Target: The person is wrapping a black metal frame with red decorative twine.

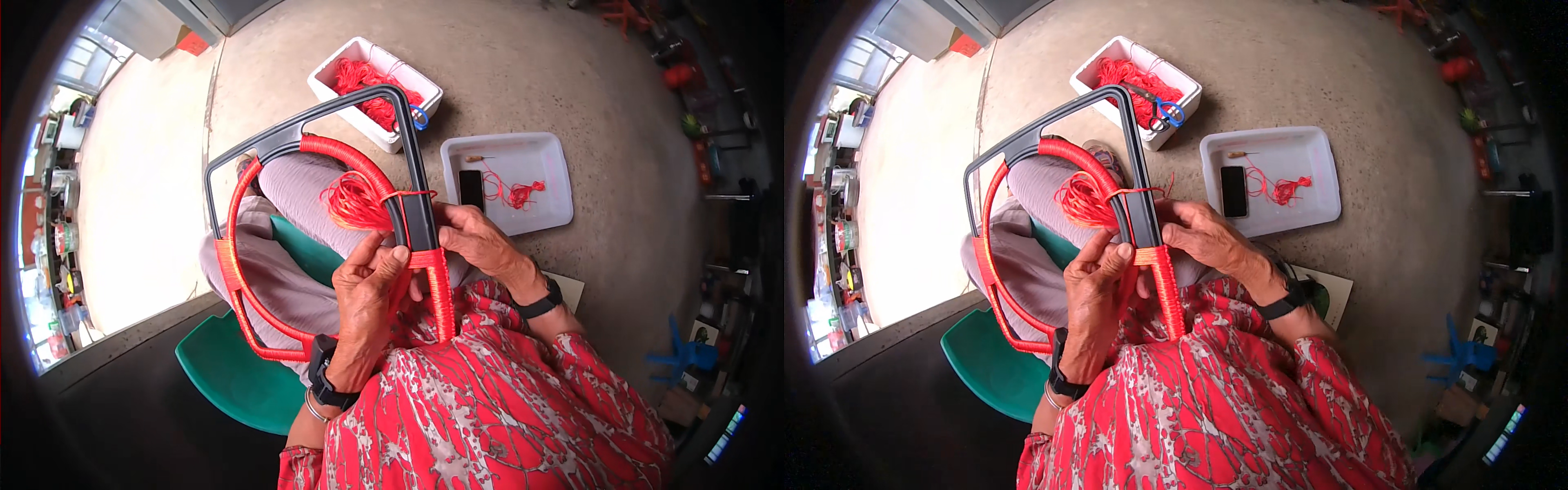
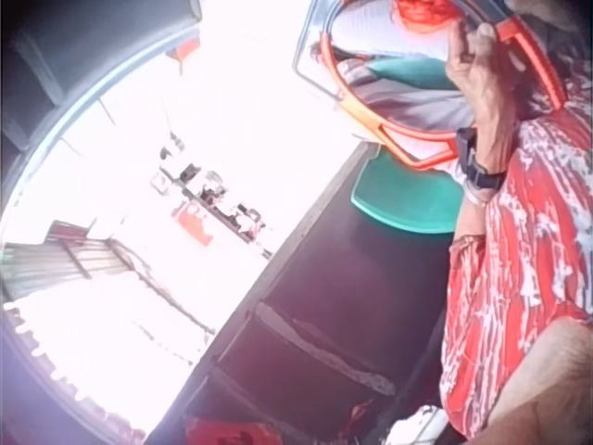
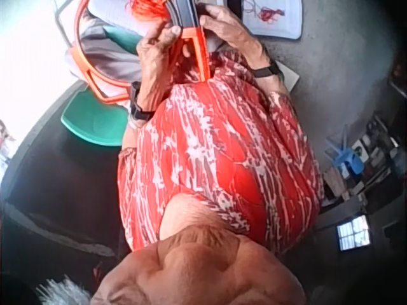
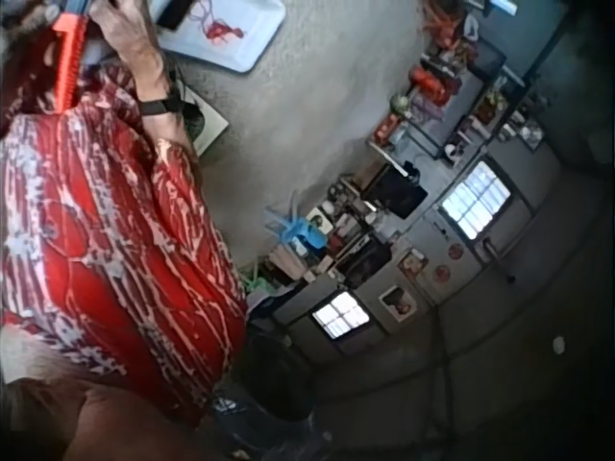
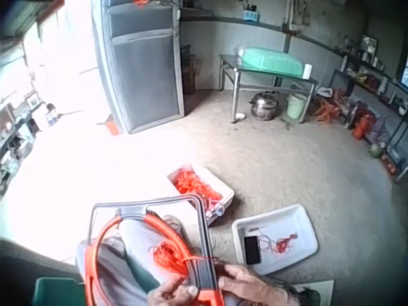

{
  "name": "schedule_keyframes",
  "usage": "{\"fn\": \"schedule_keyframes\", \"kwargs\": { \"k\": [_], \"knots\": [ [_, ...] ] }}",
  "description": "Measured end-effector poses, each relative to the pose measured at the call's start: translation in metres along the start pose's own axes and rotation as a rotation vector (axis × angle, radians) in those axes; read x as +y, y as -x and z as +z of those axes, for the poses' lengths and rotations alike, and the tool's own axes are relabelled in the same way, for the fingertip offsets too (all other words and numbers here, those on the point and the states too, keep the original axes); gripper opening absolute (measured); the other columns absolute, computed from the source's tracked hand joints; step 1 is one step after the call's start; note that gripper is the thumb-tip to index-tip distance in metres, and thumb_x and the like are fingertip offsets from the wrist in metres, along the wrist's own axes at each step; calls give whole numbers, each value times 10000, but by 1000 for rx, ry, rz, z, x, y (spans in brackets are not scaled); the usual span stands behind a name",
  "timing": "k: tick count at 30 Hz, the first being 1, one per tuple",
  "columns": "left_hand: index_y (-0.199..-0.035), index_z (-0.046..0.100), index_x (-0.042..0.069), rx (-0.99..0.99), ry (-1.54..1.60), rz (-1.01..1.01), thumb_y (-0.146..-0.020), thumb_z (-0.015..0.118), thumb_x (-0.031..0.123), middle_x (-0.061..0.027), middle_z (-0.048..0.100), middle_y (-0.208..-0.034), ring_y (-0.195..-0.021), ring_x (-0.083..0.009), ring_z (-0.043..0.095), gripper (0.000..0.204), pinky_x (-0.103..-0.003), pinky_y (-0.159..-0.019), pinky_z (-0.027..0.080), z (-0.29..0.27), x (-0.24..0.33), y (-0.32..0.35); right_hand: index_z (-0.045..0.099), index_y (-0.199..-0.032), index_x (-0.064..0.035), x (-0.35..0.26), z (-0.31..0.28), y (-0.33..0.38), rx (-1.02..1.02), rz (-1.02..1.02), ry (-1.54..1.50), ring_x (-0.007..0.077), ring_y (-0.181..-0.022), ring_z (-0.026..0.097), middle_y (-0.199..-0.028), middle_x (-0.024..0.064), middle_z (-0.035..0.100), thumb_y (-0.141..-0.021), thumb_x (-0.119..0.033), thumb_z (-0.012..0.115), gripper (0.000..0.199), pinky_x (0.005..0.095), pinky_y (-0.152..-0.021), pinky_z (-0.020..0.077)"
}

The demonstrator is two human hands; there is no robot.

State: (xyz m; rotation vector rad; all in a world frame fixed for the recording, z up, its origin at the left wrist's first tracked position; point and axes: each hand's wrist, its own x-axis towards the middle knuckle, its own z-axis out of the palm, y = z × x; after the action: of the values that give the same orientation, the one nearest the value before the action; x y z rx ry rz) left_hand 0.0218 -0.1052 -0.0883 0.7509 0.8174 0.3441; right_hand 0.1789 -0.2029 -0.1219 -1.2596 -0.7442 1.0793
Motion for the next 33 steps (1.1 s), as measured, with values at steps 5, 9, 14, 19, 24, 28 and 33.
{"fn": "schedule_keyframes", "kwargs": {
  "k": [5,9,14,19,24,28,33],
  "knots": [
    [-1204,514,-47,-19,19,-20,-878,661,76,-65,631,-680,-463,-139,575,378,-224,-370,377,-4,-1,0,622,-1005,12,-17,-9,-4,-4,223,218,138,-860,592,-898,70,647,-856,-162,625,229,298,-807,473],
    [-1276,451,-56,-12,78,40,-882,640,53,-60,622,-660,-464,-141,578,451,-224,-375,387,-9,-5,-1,597,-863,-16,-31,-34,19,21,-174,849,162,-882,569,-906,91,619,-689,-62,663,192,335,-731,449],
    [-1354,394,-46,-32,30,26,-886,633,49,-53,612,-647,-458,-130,567,534,-212,-395,372,-6,-2,-2,527,-824,-39,-64,-22,12,102,-307,416,280,-1115,557,-1144,164,610,-719,-111,632,165,406,-984,418],
    [-1436,318,1,-82,45,36,-887,645,68,-12,563,-616,-456,-122,563,642,-205,-401,319,-7,-5,-6,439,-767,-136,-77,-5,2,-76,-335,-339,303,-958,587,-808,118,634,-871,-330,579,261,514,-1024,340],
    [-1452,291,12,-104,95,46,-889,646,76,-9,551,-641,-473,-131,579,669,-205,-412,362,-10,-6,-6,376,-873,-90,-103,-61,52,-61,-86,-903,150,-473,440,-584,36,441,-988,-440,426,372,322,-465,434],
    [-1344,429,-11,-98,119,-35,-888,651,86,-54,625,-725,-491,-146,596,517,-217,-400,390,-11,-5,-4,437,-941,-79,-78,-129,119,206,137,-600,91,-465,415,-605,0,420,-918,-388,589,346,240,-397,375],
    [-1048,602,-22,-91,119,-33,-904,632,93,-112,676,-773,-492,-154,602,187,-228,-379,396,-10,-10,-5,534,-1058,-66,-38,-113,107,546,381,23,45,-499,433,-661,-38,501,-833,-190,695,304,211,-438,367]
  ]
}}
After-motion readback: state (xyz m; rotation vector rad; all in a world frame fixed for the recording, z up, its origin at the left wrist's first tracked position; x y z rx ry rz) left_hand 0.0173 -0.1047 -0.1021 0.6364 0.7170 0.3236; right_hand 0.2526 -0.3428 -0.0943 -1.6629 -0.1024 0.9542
